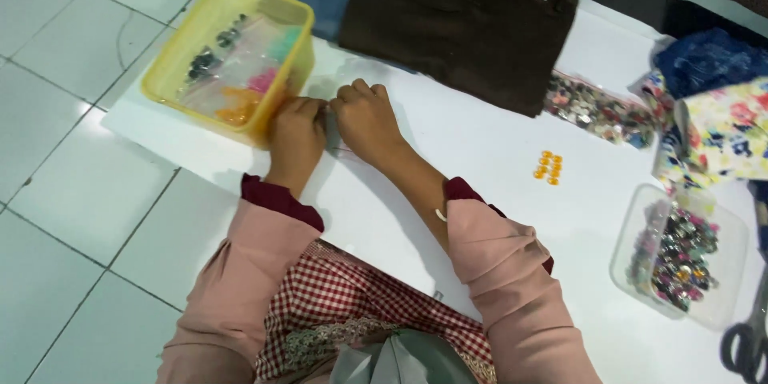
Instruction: The person sorts small buttons from a plastic container onto a white table, then places them into small zip-top bags. They repeat this process with different colored buttons, arranging them in small groups before bagging them.
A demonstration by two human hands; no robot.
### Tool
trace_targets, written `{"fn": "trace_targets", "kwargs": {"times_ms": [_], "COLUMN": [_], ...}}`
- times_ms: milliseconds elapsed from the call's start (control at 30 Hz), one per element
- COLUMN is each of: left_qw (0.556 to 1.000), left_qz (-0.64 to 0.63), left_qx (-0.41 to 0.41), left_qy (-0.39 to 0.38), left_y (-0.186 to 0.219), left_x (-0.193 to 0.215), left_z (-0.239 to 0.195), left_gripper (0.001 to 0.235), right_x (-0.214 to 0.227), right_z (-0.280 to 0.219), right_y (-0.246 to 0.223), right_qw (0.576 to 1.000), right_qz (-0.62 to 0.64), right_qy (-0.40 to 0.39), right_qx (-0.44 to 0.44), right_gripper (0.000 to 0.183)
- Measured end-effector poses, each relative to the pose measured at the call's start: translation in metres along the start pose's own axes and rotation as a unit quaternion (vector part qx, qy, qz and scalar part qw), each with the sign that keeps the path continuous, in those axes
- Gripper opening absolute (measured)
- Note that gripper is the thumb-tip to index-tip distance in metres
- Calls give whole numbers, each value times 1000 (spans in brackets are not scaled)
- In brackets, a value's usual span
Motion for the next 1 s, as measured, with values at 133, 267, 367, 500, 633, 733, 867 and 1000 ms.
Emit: {"fn": "trace_targets", "kwargs": {"times_ms": [133, 267, 367, 500, 633, 733, 867, 1000], "left_qw": [998, 983, 980, 966, 942, 934, 921, 921], "left_qz": [63, 61, -16, -172, -251, -297, -334, -337], "left_qx": [-16, -143, -172, -183, -220, -197, -187, -179], "left_qy": [26, 98, 95, 61, 20, -24, -73, -76], "left_y": [35, 108, 147, 183, 226, 243, 262, 278], "left_x": [19, 47, 50, 25, -11, -50, -99, -130], "left_z": [6, 26, 41, 61, 68, 66, 62, 57], "left_gripper": [37, 15, 9, 11, 12, 12, 7, 12], "right_x": [12, 77, 113, 152, 183, 190, 202, 211], "right_z": [-1, -14, -35, -68, -107, -141, -175, -203], "right_y": [1, 32, 61, 102, 139, 168, 195, 213], "right_qw": [999, 989, 976, 960, 959, 965, 962, 956], "right_qz": [-18, 63, 117, 166, 168, 151, 146, 123], "right_qy": [49, 125, 162, 194, 165, 138, 76, 46], "right_qx": [6, -55, -84, -119, -156, -164, -218, -260], "right_gripper": [7, 7, 8, 16, 11, 9, 10, 24]}}
Point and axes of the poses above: each hand's wrist, its own z-axis towards the middle knuckle, its own x-axis out of the back of the hand, y = z × x, the point moved 7 cm from there along z, towards the middle knuckle, and after that the axes turned 14 degrees about -z, right-handed, at the moved point
